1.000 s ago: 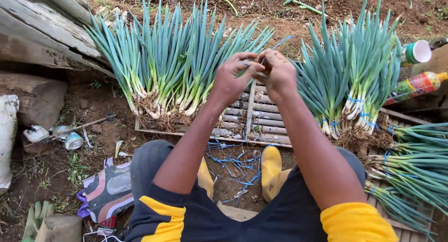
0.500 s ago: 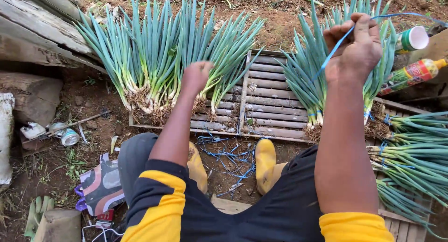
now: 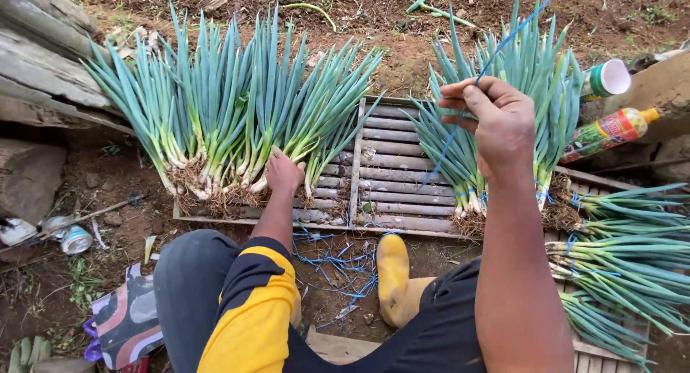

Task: The person sits on a wooden platform and bundles freshly harvested green onions using blue plastic ties. They gather loose onions, align the roots, and wrap the ties around the stems to secure them into neat bunches.

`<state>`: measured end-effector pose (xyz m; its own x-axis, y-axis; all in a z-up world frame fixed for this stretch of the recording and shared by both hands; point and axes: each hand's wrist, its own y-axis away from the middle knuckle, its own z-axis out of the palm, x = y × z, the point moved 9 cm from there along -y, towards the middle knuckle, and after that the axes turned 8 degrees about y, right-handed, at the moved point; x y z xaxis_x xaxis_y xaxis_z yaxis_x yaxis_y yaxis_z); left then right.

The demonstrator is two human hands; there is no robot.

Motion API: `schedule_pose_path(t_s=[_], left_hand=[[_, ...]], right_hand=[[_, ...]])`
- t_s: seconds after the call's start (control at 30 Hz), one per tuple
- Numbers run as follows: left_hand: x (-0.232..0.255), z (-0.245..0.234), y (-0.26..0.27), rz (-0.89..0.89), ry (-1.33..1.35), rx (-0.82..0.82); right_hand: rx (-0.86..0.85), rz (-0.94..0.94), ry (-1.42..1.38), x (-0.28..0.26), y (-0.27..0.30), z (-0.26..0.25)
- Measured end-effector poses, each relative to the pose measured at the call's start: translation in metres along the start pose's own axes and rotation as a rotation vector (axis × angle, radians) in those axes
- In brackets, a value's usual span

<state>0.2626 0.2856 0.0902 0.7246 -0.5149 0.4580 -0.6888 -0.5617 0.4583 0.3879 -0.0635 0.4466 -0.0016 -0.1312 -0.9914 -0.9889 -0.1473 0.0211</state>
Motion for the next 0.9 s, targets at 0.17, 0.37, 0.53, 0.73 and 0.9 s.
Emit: schedule_pose_path(t_s=[0.17, 0.37, 0.53, 0.73, 0.9], left_hand=[[-0.017, 0.026, -0.035, 0.059, -0.134, 0.164], [-0.023, 0.027, -0.045, 0.024, -0.018, 0.143], [-0.033, 0.024, -0.050, -0.013, 0.040, 0.093], [-0.051, 0.042, -0.057, -0.024, 0.074, 0.008], [-0.031, 0.016, -0.027, -0.052, 0.313, -0.010]], right_hand=[[0.002, 0.005, -0.083, 0.013, -0.011, 0.008], [0.043, 0.104, -0.038, 0.027, -0.025, 0.008], [0.040, 0.049, 0.022, 0.027, -0.027, 0.013], [0.029, -0.049, 0.197, 0.027, -0.019, 0.011], [0.087, -0.080, 0.499, 0.021, -0.003, 0.007]])
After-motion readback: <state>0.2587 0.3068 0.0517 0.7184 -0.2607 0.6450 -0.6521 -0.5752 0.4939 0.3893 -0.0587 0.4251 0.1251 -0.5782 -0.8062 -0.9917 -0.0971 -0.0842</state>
